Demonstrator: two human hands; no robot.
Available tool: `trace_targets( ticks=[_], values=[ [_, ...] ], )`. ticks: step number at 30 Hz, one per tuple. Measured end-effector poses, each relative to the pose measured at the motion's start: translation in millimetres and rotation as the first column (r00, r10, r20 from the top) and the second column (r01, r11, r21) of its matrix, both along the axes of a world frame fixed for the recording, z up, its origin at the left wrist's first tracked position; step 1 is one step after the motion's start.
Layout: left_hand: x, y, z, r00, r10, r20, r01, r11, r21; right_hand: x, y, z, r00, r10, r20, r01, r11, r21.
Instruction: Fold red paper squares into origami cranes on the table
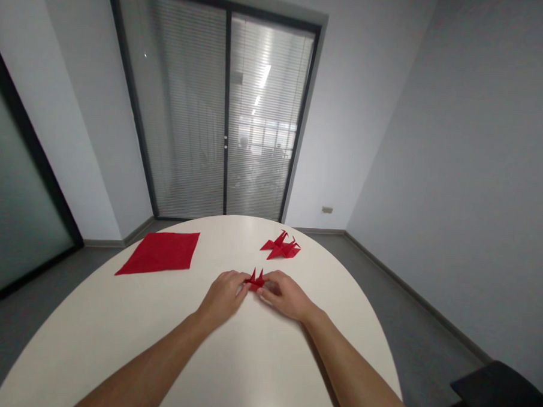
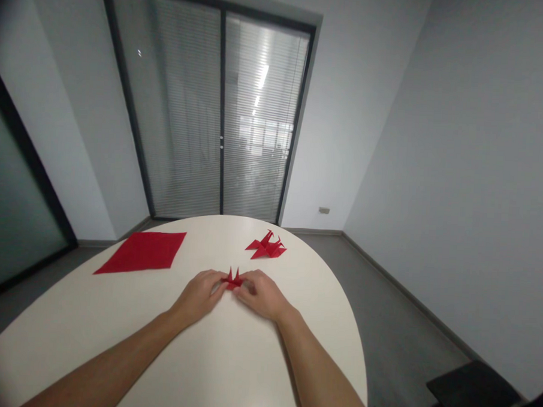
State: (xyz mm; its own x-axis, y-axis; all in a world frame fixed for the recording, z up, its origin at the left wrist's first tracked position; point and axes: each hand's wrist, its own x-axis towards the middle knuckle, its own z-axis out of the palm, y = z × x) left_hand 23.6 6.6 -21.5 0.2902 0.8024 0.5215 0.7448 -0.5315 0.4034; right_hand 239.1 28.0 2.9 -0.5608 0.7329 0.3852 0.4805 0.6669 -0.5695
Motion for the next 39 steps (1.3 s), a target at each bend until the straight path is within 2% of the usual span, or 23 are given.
trace_targets(
  ticks=[9, 17, 26, 32, 39],
  values=[
    [5, -5, 6.3, 0.979, 0.048, 0.199, -0.044, 0.999, -0.024, -8, 5, -4.3, 0.967, -0.065, -0.248, 0.024, 0.986, -0.165],
    [7, -3, 4.6, 0.928, 0.046, 0.369, 0.006, 0.991, -0.137, -4, 8, -8.1, 0.945, -0.068, -0.319, -0.015, 0.968, -0.251],
    [7, 2, -0.4, 0.874, 0.039, 0.485, 0.064, 0.979, -0.193, -3, 8, -9.8, 0.950, -0.003, -0.313, -0.080, 0.964, -0.254],
    [6, 4, -2.0, 0.869, 0.060, 0.491, 0.038, 0.981, -0.188, -1, 10, -8.1, 0.958, -0.030, -0.287, -0.014, 0.989, -0.150],
    [7, 5, -3.7, 0.861, 0.036, 0.507, 0.076, 0.977, -0.197, -1, 8, -5.4, 0.959, 0.011, -0.285, -0.051, 0.989, -0.135]
  ],
)
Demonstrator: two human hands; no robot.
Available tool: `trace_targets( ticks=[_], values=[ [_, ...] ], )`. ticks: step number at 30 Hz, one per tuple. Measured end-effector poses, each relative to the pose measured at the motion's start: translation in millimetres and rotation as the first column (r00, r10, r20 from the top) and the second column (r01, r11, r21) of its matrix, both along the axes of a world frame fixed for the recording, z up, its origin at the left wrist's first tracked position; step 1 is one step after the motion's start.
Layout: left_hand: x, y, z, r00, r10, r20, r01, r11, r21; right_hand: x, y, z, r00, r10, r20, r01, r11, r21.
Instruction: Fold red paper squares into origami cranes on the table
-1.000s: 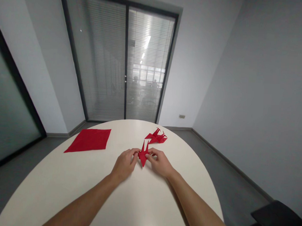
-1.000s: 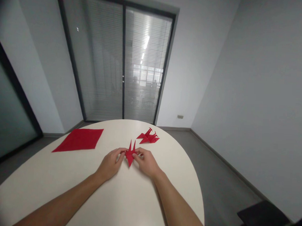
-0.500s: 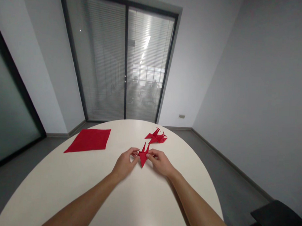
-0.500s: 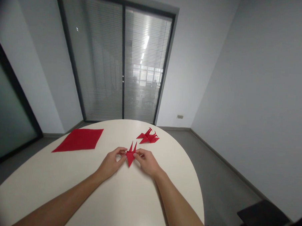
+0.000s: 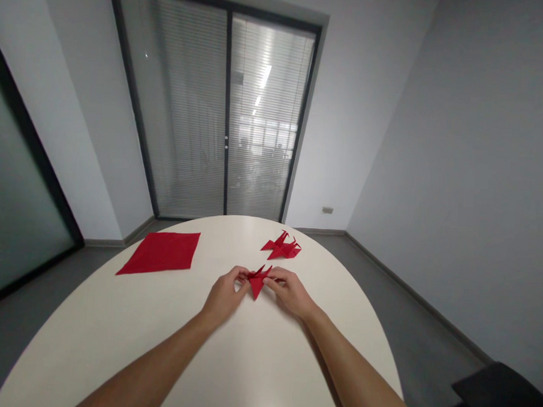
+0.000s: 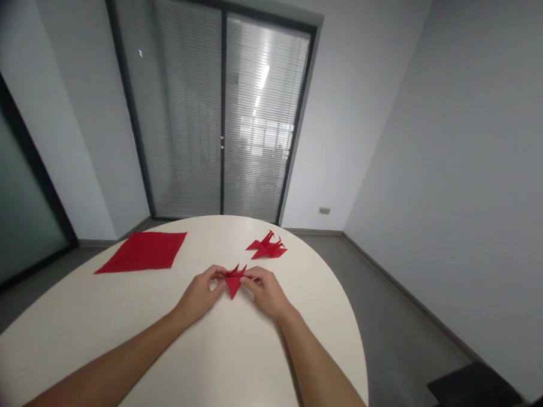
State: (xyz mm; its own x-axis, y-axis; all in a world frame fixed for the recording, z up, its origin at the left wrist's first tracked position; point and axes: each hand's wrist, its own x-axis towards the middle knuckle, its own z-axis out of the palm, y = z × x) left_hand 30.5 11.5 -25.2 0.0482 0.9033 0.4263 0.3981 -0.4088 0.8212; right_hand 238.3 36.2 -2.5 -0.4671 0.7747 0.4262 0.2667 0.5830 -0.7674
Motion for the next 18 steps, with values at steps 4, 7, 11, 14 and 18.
trace_targets(
  ticks=[4, 7, 11, 14, 18],
  values=[
    [0.2, -1.8, 3.0, 1.000, -0.001, -0.007, 0.001, 1.000, -0.007, -0.5, -0.4, -1.9, 1.000, -0.004, 0.003, 0.004, 0.999, -0.036],
    [-0.2, -3.0, 4.4, 1.000, -0.006, -0.014, 0.006, 1.000, -0.014, -1.5, -0.6, -1.9, 1.000, -0.014, 0.005, 0.014, 0.999, -0.051],
    [-0.9, -3.1, 3.8, 1.000, -0.005, -0.023, 0.004, 1.000, -0.011, -1.0, 2.3, -1.6, 0.994, -0.100, -0.047, 0.099, 0.995, -0.029],
    [-0.7, -2.9, 3.1, 1.000, 0.000, -0.030, 0.000, 1.000, -0.009, 2.3, 6.1, -1.0, 0.979, -0.149, -0.138, 0.153, 0.988, 0.019],
    [0.3, -4.2, 4.7, 0.999, 0.018, -0.040, -0.018, 1.000, -0.004, 7.2, 8.9, 1.1, 0.975, -0.171, -0.144, 0.185, 0.979, 0.087]
  ],
)
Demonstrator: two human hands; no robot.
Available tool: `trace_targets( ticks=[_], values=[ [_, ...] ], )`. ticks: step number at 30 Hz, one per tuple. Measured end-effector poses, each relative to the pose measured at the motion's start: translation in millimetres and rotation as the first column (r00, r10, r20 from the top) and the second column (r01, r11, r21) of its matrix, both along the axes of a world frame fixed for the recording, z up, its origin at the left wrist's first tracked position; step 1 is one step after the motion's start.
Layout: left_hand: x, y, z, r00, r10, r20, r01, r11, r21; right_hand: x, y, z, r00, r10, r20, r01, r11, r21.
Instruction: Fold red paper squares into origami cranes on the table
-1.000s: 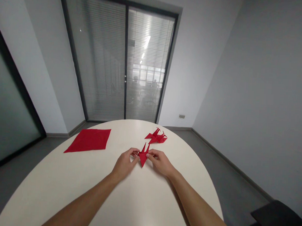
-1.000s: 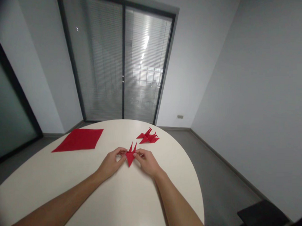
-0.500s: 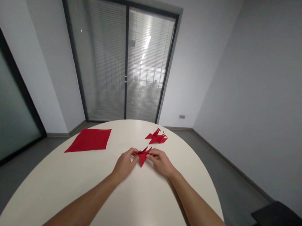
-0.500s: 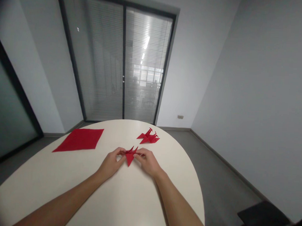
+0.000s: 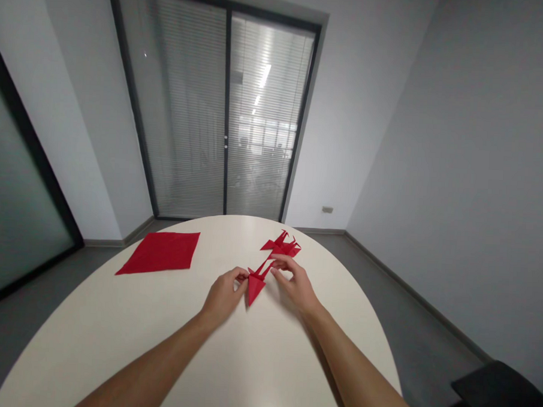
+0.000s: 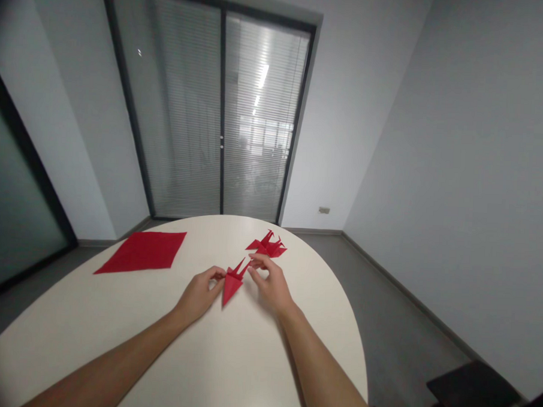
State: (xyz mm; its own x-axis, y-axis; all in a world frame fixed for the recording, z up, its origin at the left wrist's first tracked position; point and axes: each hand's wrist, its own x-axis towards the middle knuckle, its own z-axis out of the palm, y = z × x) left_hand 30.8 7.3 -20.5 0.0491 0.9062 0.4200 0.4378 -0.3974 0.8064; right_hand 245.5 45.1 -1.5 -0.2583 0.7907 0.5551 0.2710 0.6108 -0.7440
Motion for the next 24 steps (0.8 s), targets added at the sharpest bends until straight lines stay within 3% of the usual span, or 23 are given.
trace_targets(
  ticks=[15, 24],
  values=[
    [-1.1, 0.9, -3.1, 0.998, 0.045, -0.037, -0.045, 0.999, 0.015, 0.7, -2.6, -0.4, 0.991, -0.043, 0.126, 0.042, 0.999, 0.010],
    [-0.9, -1.3, 1.1, 0.999, -0.006, -0.039, 0.007, 0.999, 0.045, -2.3, 0.1, -4.8, 0.996, -0.035, 0.076, 0.040, 0.998, -0.055]
  ],
)
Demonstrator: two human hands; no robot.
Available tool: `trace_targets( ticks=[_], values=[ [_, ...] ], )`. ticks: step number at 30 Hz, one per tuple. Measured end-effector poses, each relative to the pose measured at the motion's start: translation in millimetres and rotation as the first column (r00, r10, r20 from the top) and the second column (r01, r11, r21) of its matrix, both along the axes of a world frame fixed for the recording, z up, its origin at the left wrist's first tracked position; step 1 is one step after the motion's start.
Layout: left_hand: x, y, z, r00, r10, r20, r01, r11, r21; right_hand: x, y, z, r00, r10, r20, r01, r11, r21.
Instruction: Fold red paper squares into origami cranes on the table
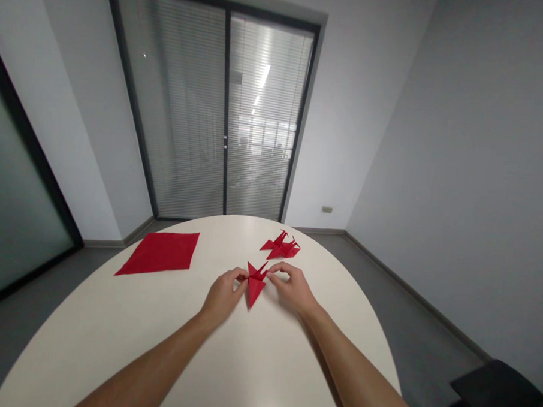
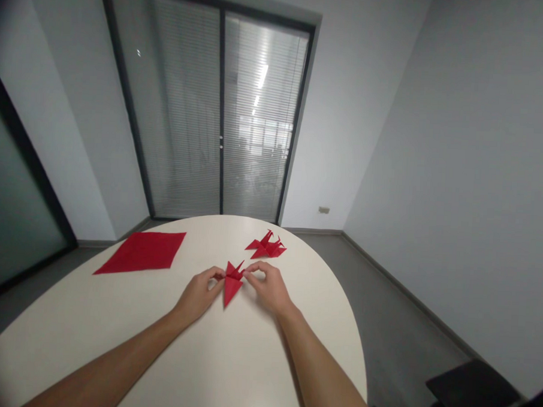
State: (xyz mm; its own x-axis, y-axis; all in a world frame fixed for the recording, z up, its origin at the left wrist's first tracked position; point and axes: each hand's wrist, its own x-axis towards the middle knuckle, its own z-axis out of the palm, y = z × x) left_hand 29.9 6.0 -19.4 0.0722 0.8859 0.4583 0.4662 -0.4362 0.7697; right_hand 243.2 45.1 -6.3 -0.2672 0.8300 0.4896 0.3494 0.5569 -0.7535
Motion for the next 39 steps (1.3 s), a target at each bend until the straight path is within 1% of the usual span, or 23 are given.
trace_targets(
  ticks=[4, 6, 8, 14, 20, 25, 30, 34, 37, 39],
  values=[
    [0, 0, 0.3, 1.000, 0.006, -0.007, -0.006, 1.000, -0.013, 0, 4, -4.3, 0.997, 0.027, -0.079, -0.033, 0.996, -0.080],
    [0, 0, 0.5, 1.000, 0.002, -0.011, -0.003, 1.000, -0.015, 0, 4, -4.6, 0.996, 0.039, -0.079, -0.049, 0.990, -0.134],
    [0, 0, 0.6, 1.000, 0.000, -0.012, 0.000, 1.000, -0.010, 0, 3, -4.0, 0.996, 0.048, -0.070, -0.058, 0.987, -0.151],
    [1, 0, -0.7, 1.000, -0.016, -0.021, 0.016, 1.000, -0.003, -3, -1, -2.2, 0.996, 0.077, -0.043, -0.082, 0.989, -0.121],
    [0, 0, -0.1, 1.000, -0.004, -0.019, 0.004, 1.000, -0.004, -3, -2, 4.1, 0.997, -0.014, -0.075, 0.012, 1.000, -0.026],
    [0, 0, -0.1, 0.999, -0.008, -0.036, 0.007, 1.000, -0.018, -3, -4, 7.8, 0.996, -0.025, -0.084, 0.026, 1.000, 0.013],
    [-1, 0, -0.8, 0.998, -0.025, -0.056, 0.025, 1.000, -0.009, -4, -6, 9.2, 0.996, 0.032, -0.079, -0.027, 0.997, 0.065],
    [-1, 0, -1.2, 0.997, -0.032, -0.069, 0.032, 0.999, -0.003, -5, -8, 11.7, 0.997, 0.070, -0.045, -0.065, 0.992, 0.106],
    [-1, 0, -0.8, 0.996, -0.038, -0.085, 0.038, 0.999, -0.009, -4, -8, 11.5, 0.997, 0.073, -0.035, -0.069, 0.993, 0.101],
    [-1, 0, -0.2, 0.994, -0.044, -0.096, 0.042, 0.999, -0.016, -4, -6, 9.6, 0.997, 0.066, -0.038, -0.063, 0.995, 0.071]
  ],
)
